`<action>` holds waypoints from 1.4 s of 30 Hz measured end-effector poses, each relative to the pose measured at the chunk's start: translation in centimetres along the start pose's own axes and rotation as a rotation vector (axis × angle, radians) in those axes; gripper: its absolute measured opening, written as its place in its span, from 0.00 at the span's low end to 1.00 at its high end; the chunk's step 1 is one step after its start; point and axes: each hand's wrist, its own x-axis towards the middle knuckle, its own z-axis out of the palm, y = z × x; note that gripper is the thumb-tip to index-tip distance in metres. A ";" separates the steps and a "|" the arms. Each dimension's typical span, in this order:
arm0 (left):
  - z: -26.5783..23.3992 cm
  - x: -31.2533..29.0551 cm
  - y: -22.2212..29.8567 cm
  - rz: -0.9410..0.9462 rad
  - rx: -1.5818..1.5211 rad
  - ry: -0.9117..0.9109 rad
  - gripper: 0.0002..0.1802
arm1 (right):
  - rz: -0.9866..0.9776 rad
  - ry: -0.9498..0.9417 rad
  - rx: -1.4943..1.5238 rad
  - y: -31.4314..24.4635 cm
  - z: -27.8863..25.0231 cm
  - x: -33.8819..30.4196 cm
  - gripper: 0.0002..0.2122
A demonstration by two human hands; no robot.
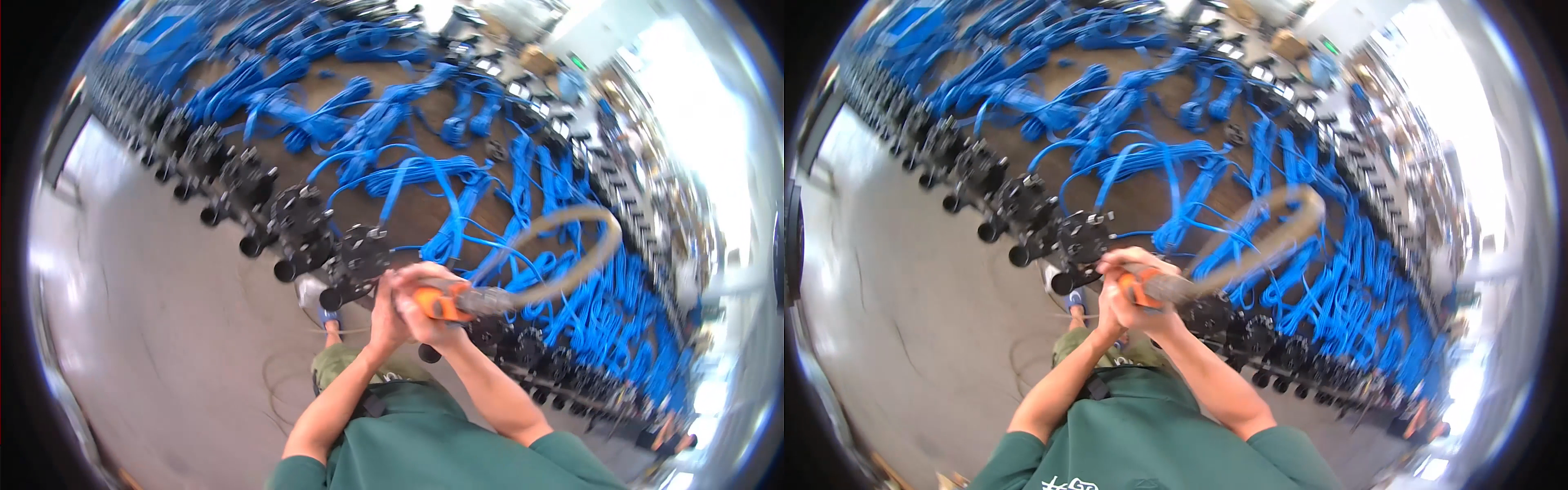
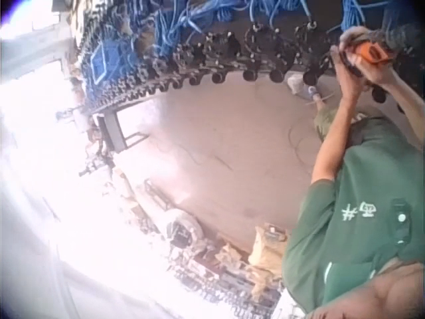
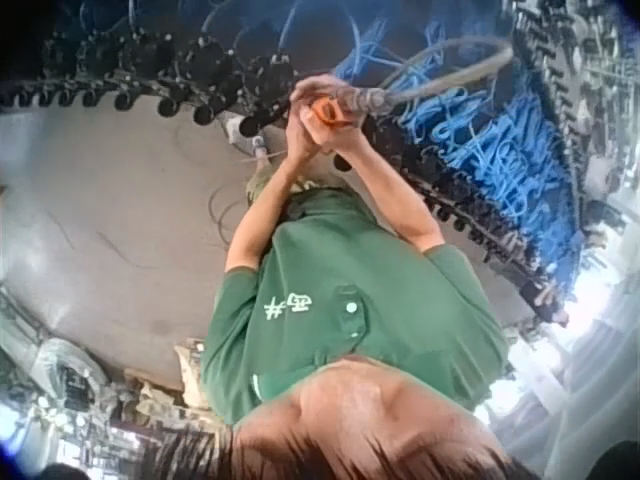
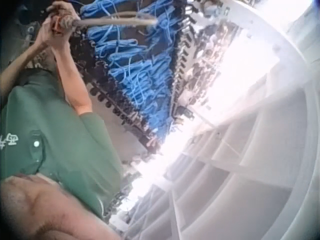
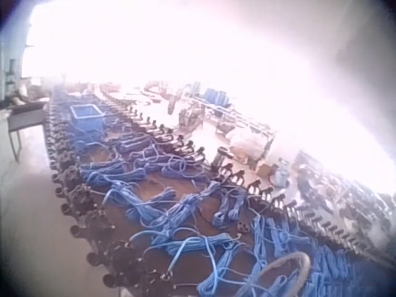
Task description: The person is using a pneumatic screwdriver to fasten components onto a long row of black submersible pump housings arranged on a table, handling each unit one by one.
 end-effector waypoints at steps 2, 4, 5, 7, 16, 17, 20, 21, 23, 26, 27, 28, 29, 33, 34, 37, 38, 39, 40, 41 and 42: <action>0.2 0.7 0.7 -0.042 -0.073 -0.005 0.38 | 0.055 -0.008 0.165 -1.2 0.3 0.5 0.16; 0.1 1.6 3.7 -0.110 -0.101 -0.055 0.34 | -0.042 0.042 0.232 -2.4 -0.7 0.2 0.15; 0.1 1.3 4.0 -0.110 -0.092 -0.020 0.39 | -0.075 0.025 0.143 -3.9 -2.0 0.5 0.15; 0.1 0.2 2.8 -0.132 0.077 -0.048 0.51 | -0.111 0.122 0.239 -5.4 -4.8 0.4 0.15; 1.4 -1.1 2.4 -0.088 0.200 0.023 0.32 | -0.129 0.329 0.043 1.5 -9.1 1.8 0.10; 1.3 -1.1 2.7 -0.093 0.218 0.022 0.32 | -0.157 0.308 -0.009 2.2 -9.0 1.7 0.10; 0.9 -1.6 2.0 -0.120 0.272 0.028 0.33 | -0.127 0.196 -0.060 1.9 -8.7 1.9 0.12; 1.1 -1.5 2.2 -0.122 0.274 0.035 0.33 | -0.155 0.212 -0.067 1.7 -8.8 2.0 0.13; 1.1 -1.3 2.1 -0.092 0.292 0.031 0.34 | -0.211 0.235 -0.079 1.4 -8.4 2.1 0.14; 0.2 -1.6 0.1 -0.163 0.245 -0.028 0.50 | -0.156 0.201 -0.068 -2.7 -7.9 1.0 0.16; -0.2 -1.7 0.6 -0.196 0.313 -0.066 0.58 | -0.167 0.181 -0.035 -3.9 -7.4 0.5 0.16; 0.1 -1.4 1.4 -0.214 0.227 -0.073 0.56 | -0.179 0.227 0.021 -4.6 -6.6 0.3 0.15; 0.2 -1.1 1.8 -0.113 0.217 -0.053 0.55 | -0.112 0.194 0.182 -4.9 -5.3 -0.2 0.14; 0.1 -0.6 3.9 -0.114 0.182 -0.010 0.45 | -0.070 0.096 0.309 -2.5 -1.2 0.0 0.12; 0.4 -0.3 4.2 -0.010 0.217 0.036 0.43 | -0.095 0.072 0.244 -1.5 -0.8 0.2 0.11; 0.1 -0.6 4.0 -0.040 0.203 0.005 0.40 | -0.150 -0.018 0.142 0.0 -0.3 0.0 0.11; 0.2 -0.6 4.0 -0.064 0.202 -0.008 0.40 | -0.184 -0.046 0.100 0.4 -0.4 0.0 0.11; 0.3 -0.1 5.3 -0.080 0.156 0.015 0.40 | -0.170 -0.043 0.116 0.4 -0.2 0.4 0.13; 0.2 0.1 5.5 -0.031 0.168 0.017 0.40 | -0.155 -0.060 0.112 0.1 -0.3 0.6 0.15; 0.1 0.2 5.5 0.018 0.179 0.017 0.40 | -0.151 -0.046 0.094 -0.5 -0.4 0.6 0.16; 0.3 0.4 5.7 0.067 0.187 0.015 0.40 | -0.146 -0.030 0.071 -1.4 -0.6 0.7 0.17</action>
